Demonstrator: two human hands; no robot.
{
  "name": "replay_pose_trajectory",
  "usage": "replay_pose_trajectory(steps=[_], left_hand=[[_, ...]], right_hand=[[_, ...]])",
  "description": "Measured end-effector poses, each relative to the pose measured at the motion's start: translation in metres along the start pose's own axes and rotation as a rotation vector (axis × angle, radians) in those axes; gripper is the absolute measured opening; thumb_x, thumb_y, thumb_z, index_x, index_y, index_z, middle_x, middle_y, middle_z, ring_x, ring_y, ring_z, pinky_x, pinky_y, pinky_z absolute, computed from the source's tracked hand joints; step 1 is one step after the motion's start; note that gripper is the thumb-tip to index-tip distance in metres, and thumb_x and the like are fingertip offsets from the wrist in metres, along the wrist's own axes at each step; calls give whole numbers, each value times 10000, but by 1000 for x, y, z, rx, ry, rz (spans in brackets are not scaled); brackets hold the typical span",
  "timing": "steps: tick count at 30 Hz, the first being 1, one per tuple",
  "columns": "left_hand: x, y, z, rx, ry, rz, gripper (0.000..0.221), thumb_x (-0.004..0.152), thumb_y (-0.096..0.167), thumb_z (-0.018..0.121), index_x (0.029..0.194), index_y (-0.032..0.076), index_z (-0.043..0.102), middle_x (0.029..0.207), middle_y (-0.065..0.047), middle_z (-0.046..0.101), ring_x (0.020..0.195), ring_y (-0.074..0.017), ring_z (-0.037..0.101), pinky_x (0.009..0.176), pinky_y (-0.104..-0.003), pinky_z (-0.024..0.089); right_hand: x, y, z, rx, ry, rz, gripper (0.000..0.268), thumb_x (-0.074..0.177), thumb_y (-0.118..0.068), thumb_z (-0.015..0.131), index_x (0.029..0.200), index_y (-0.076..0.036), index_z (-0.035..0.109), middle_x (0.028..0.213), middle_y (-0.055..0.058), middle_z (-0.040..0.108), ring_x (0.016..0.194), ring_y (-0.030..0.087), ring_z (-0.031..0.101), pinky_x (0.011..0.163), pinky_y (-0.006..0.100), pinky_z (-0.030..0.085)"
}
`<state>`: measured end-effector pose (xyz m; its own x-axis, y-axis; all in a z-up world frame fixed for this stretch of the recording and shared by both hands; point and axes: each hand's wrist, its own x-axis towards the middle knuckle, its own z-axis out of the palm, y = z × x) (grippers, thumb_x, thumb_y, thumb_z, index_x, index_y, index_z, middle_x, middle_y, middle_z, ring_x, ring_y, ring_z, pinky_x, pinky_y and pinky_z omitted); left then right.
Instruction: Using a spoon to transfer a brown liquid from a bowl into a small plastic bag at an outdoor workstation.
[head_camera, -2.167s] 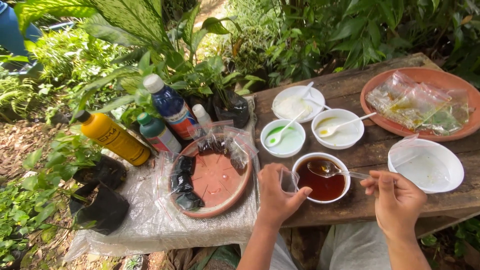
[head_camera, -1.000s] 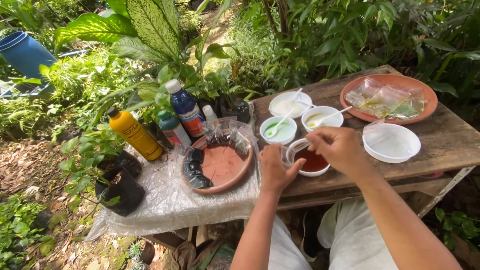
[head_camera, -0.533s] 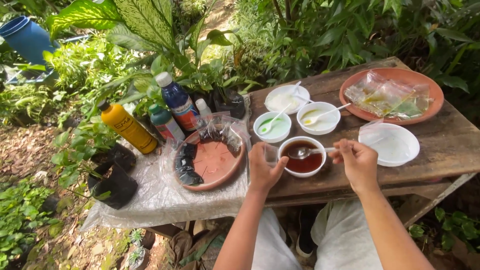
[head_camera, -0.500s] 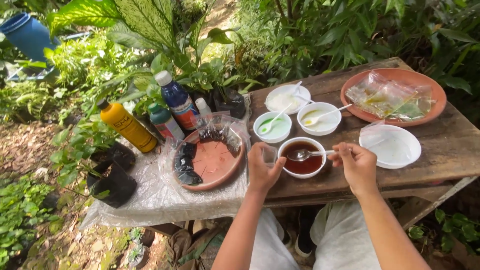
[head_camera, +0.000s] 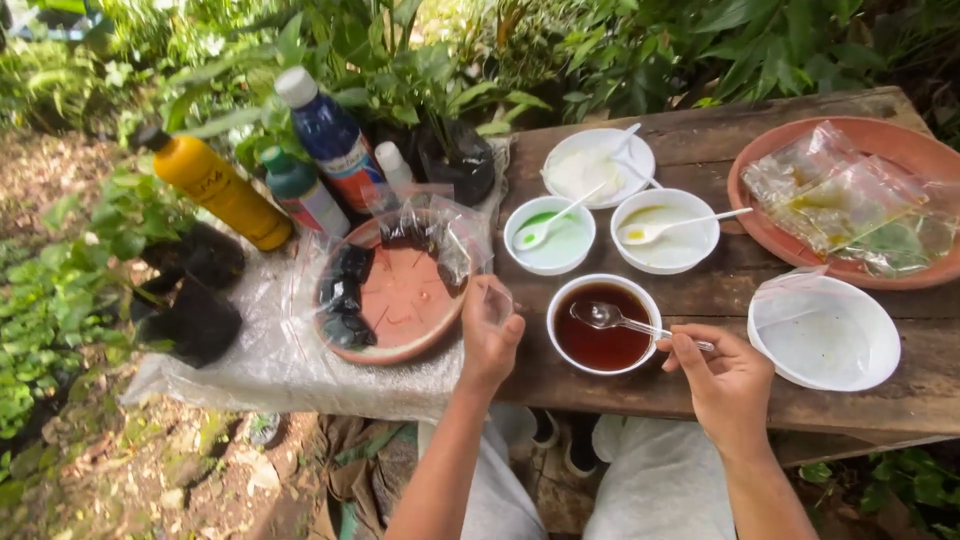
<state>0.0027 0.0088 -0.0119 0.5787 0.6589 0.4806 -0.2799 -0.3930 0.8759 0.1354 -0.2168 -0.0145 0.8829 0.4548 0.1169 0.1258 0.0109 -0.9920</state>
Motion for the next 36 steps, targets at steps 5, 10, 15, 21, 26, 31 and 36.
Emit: replay_pose_trajectory(steps=[5, 10, 15, 21, 26, 31, 36], left_hand=[[0, 8, 1, 0, -88, -81, 646, 830, 702, 662, 1039, 154, 389, 759, 75, 295, 628, -60, 276, 560, -209, 270], [-2, 27, -4, 106, -208, -130, 626, 813, 574, 683, 1090, 131, 338, 897, 6, 350, 791, -127, 382, 705, -277, 360], [-6, 20, -4, 161, -197, -97, 523, 854, 529, 626, 1081, 117, 397, 927, -5, 388, 796, -124, 399, 689, -258, 387], [-5, 17, -8, 90, -188, 28, 432, 907, 515, 606, 1027, 134, 441, 864, 18, 424, 775, -121, 425, 745, -277, 398], [-7, 8, -9, 42, -207, 65, 373, 919, 469, 615, 1039, 138, 492, 855, 20, 473, 771, -121, 465, 757, -284, 409], [-13, 1, -9, 98, -145, 112, 436, 925, 475, 614, 1116, 112, 465, 941, -21, 475, 836, -153, 508, 811, -308, 454], [-13, 2, -7, 100, -180, 122, 446, 935, 494, 580, 1110, 106, 448, 876, -1, 440, 777, -131, 458, 744, -279, 425]], right_hand=[[2, -2, 2, -3, -41, -25, 253, 1004, -179, 653, 1116, 41, 708, 869, 165, 747, 689, 181, 687, 755, 323, 600], [2, -1, 6, -34, -4, -30, 240, 1057, -153, 635, 1134, 70, 676, 964, 206, 736, 691, 194, 668, 746, 311, 569], [-3, -7, 8, -57, -8, -67, 238, 1068, -159, 632, 1146, 61, 681, 969, 189, 737, 699, 189, 660, 752, 310, 570], [-7, -5, 5, -61, -44, -70, 249, 1060, -172, 638, 1154, 53, 691, 941, 176, 736, 689, 208, 658, 720, 305, 566], [-7, 2, 7, 39, -2, -86, 262, 1067, -157, 640, 1180, 77, 669, 927, 210, 718, 683, 225, 641, 719, 309, 567], [-5, 6, 6, 20, -14, -93, 268, 1094, -196, 618, 1191, 46, 680, 940, 184, 725, 688, 209, 667, 687, 279, 552], [-5, 5, 6, 39, -22, -81, 236, 1088, -181, 617, 1185, 24, 686, 943, 175, 730, 688, 201, 673, 681, 269, 554]])
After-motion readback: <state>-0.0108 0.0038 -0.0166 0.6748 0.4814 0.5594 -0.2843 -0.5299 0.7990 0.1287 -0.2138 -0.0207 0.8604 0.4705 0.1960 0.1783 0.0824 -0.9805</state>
